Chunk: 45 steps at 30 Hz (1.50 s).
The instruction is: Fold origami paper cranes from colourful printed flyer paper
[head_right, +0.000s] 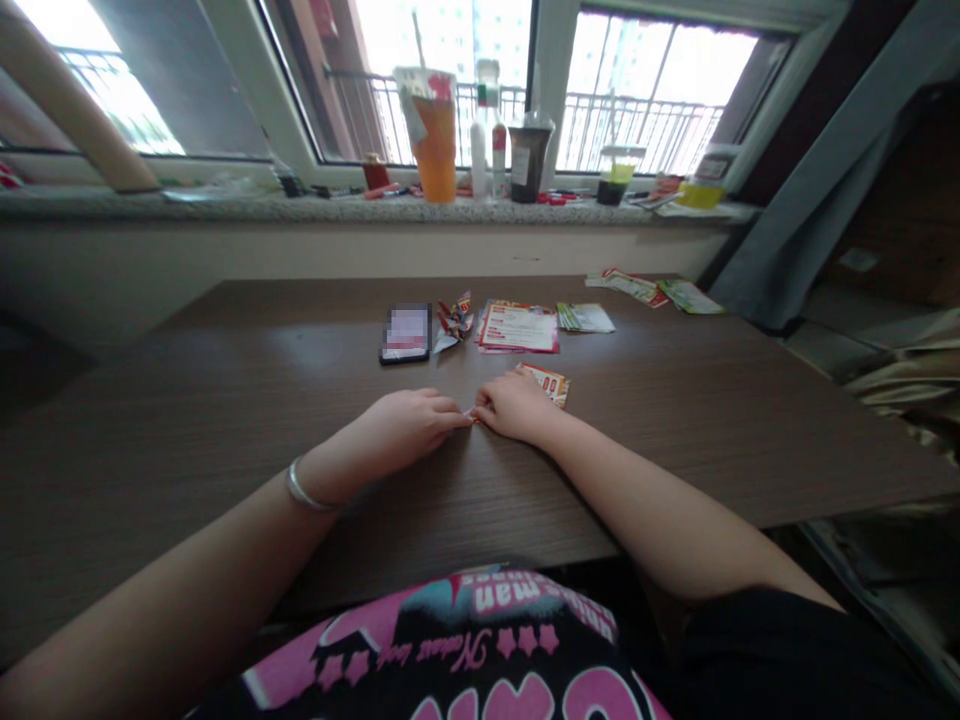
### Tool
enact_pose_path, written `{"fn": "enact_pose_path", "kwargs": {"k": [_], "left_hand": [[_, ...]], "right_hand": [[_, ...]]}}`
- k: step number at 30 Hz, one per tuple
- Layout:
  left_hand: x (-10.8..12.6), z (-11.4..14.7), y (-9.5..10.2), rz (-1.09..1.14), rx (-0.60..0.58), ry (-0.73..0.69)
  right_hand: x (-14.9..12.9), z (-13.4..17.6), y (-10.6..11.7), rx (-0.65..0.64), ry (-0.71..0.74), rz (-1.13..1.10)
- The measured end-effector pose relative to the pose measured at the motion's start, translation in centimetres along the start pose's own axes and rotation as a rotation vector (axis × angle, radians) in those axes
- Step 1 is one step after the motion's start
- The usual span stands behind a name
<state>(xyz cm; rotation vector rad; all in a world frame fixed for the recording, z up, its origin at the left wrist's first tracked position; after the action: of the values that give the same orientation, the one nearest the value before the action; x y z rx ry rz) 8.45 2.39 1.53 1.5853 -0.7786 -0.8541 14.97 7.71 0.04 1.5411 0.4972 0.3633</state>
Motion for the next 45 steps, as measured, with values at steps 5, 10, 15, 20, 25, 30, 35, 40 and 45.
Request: {"fn": "enact_pose_path", "kwargs": {"k": [5,10,15,20,25,30,35,40,45], "left_hand": [[0.0,-0.2,-0.5,-0.020,0.002,-0.013],[-0.1,-0.2,-0.7,-0.015,0.013,-0.023],[0.1,-0.3,-0.5,-0.033,0.016,-0.024],[0.1,-0.5,-0.3,-0.043,0.010,-0.024],[-0.3,-0.2,-0.1,-0.037,-0.013,-0.013],[-0.5,0.0,0.2,-0.020,-0.037,0.004],[-0.6,0.1,0.5,0.005,-0.055,0.022],[-1.0,0.3,0.7,0.030,-0.058,0.036],[-1.7,0.4,0.4,0.038,-0.053,0.081]], "right_hand": [[0.2,0.0,0.0,-0.014,-0.010,-0.015],[0.2,0.0,0.0,-0.022,-0.008,-0.012],[0.1,0.0,0.0,-0.022,-0.004,-0.003],[0.1,0.0,0.0,-0.022,-0.003,0.001],[0.1,0.1,0.0,-0.013,0.002,-0.010],[0.2,0.2,0.1,0.001,0.004,-0.009],[0.2,0.2,0.1,0.008,0.011,-0.020],[0.4,0.1,-0.1,-0.001,0.006,-0.027],[0.4,0.1,-0.2,0.014,0.020,-0.029]]}}
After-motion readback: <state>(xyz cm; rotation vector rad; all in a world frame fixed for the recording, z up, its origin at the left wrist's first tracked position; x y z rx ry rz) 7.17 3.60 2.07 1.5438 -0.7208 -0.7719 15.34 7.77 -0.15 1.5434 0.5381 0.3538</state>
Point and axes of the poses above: each hand's wrist, its own z-axis away from the middle knuckle, its own y-axis out of the back of the hand, x = y × z, the point moved 10 cm from there along -z, towards the middle knuckle, and after that the axes turned 3 degrees about z, right-handed, at the moved point
